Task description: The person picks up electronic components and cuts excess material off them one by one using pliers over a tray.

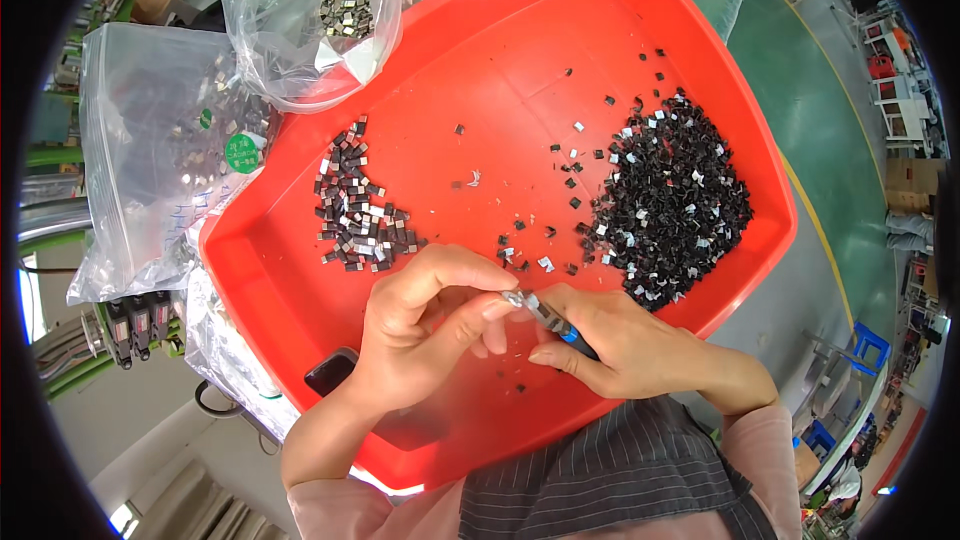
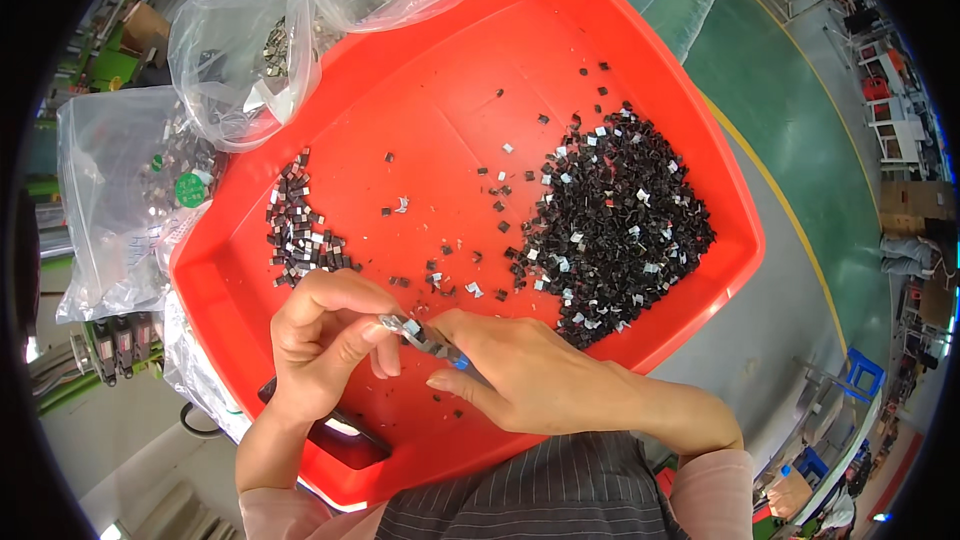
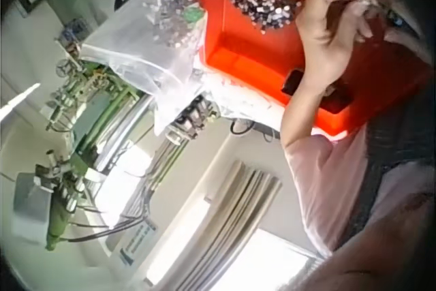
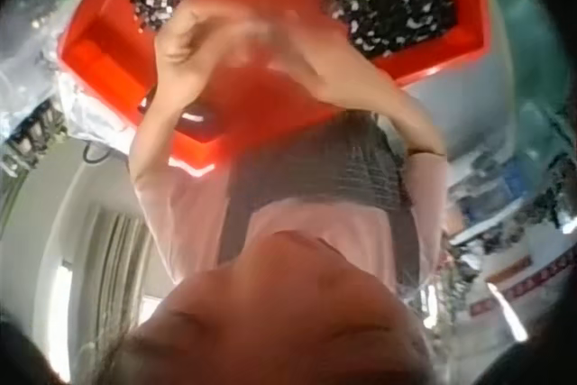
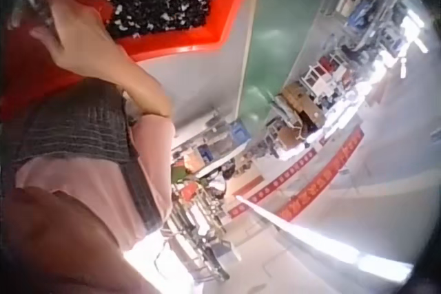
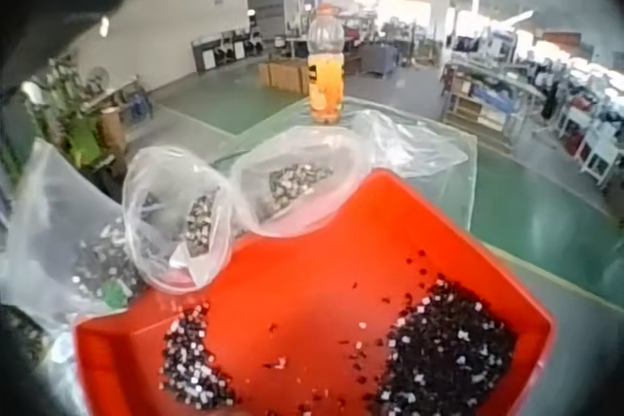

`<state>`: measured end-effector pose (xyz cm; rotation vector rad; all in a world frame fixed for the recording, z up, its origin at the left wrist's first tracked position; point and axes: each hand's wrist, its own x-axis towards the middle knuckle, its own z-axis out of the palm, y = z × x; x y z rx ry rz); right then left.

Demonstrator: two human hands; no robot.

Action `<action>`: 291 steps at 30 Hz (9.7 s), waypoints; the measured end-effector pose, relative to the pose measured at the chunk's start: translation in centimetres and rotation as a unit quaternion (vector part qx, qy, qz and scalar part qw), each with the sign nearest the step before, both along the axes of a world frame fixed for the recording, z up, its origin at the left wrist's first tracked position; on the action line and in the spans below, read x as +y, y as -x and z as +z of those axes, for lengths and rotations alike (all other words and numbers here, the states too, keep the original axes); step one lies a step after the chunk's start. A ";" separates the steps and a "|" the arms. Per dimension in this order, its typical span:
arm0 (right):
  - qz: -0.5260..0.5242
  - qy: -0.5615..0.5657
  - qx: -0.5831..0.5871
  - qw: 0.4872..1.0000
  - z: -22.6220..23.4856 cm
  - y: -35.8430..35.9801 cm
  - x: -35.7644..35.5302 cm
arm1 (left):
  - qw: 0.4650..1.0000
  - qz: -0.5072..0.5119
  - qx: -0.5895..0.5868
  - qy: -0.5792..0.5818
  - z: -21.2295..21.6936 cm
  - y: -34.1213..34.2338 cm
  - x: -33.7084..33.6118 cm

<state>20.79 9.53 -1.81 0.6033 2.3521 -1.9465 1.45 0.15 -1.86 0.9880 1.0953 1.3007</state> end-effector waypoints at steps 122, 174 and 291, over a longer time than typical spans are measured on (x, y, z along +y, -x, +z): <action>0.041 0.185 -0.069 0.979 1.6 -0.3 1.0 | 0.825 0.015 0.519 -0.223 0.2 -0.2 0.0; 0.067 -0.060 -0.111 0.990 0.1 -0.4 0.5 | 0.954 -0.100 0.279 -0.039 0.2 1.0 1.0; 0.074 0.526 0.443 0.722 6.5 -3.2 -2.5 | 0.662 0.129 0.624 -0.396 -0.5 -1.1 0.7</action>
